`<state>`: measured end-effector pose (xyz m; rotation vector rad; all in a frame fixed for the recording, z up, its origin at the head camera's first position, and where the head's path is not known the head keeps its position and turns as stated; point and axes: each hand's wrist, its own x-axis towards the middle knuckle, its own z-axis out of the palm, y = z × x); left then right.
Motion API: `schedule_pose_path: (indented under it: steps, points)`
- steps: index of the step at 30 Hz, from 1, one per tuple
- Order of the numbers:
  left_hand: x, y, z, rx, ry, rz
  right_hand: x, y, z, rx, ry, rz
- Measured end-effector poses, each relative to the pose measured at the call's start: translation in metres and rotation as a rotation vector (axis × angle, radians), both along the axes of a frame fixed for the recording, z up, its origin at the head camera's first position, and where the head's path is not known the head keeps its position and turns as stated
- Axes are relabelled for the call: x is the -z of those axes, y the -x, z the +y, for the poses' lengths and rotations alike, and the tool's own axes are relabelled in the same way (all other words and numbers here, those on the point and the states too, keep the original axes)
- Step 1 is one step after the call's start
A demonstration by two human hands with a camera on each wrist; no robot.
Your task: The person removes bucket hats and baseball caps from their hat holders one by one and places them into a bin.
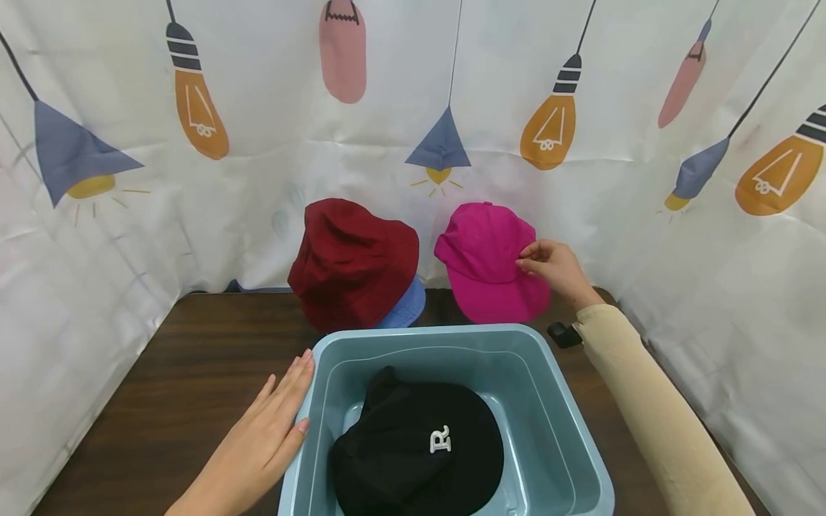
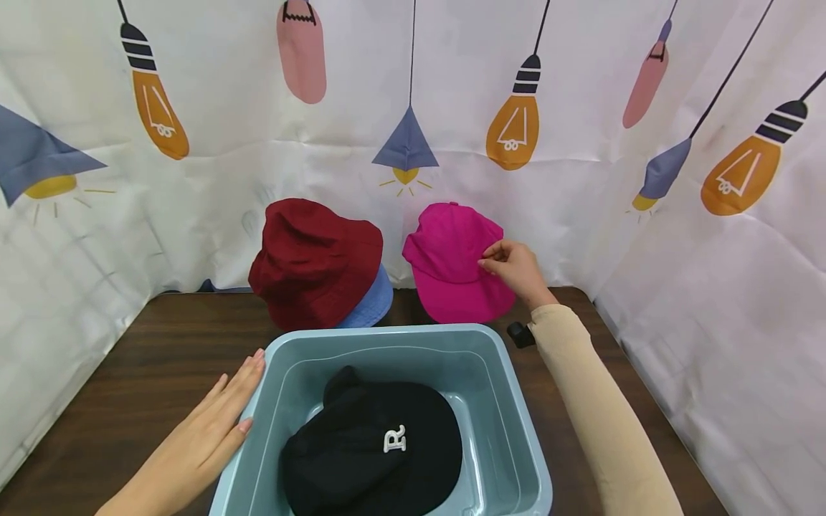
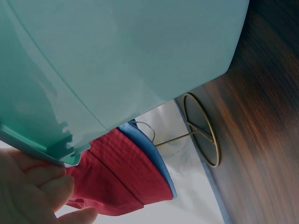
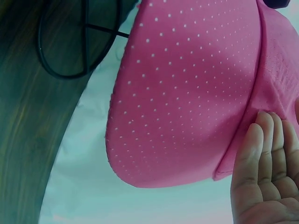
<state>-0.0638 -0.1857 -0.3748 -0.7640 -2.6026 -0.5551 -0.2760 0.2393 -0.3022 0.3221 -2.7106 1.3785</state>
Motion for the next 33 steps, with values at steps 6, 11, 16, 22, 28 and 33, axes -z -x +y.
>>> schedule_pose_path:
  steps: [6,11,16,22,28,33]
  points:
    - [-0.001,0.001,0.000,0.007,0.000,0.020,0.003,0.002,-0.001,-0.001,0.027,-0.003]
    - [0.000,0.000,0.000,0.000,-0.002,-0.003,0.004,0.003,-0.002,-0.001,0.034,-0.004]
    - [0.000,-0.002,-0.001,-0.008,-0.012,-0.038,0.003,0.002,-0.004,0.006,0.020,-0.021]
    - [-0.001,-0.002,0.000,-0.007,-0.021,-0.042,0.004,0.001,-0.007,0.008,-0.005,-0.021]
    - [0.000,-0.002,0.000,0.008,-0.015,0.005,0.006,0.003,-0.011,0.045,-0.082,0.020]
    - [0.000,-0.002,-0.001,-0.006,-0.016,-0.028,0.008,0.005,-0.016,0.071,-0.123,0.048]
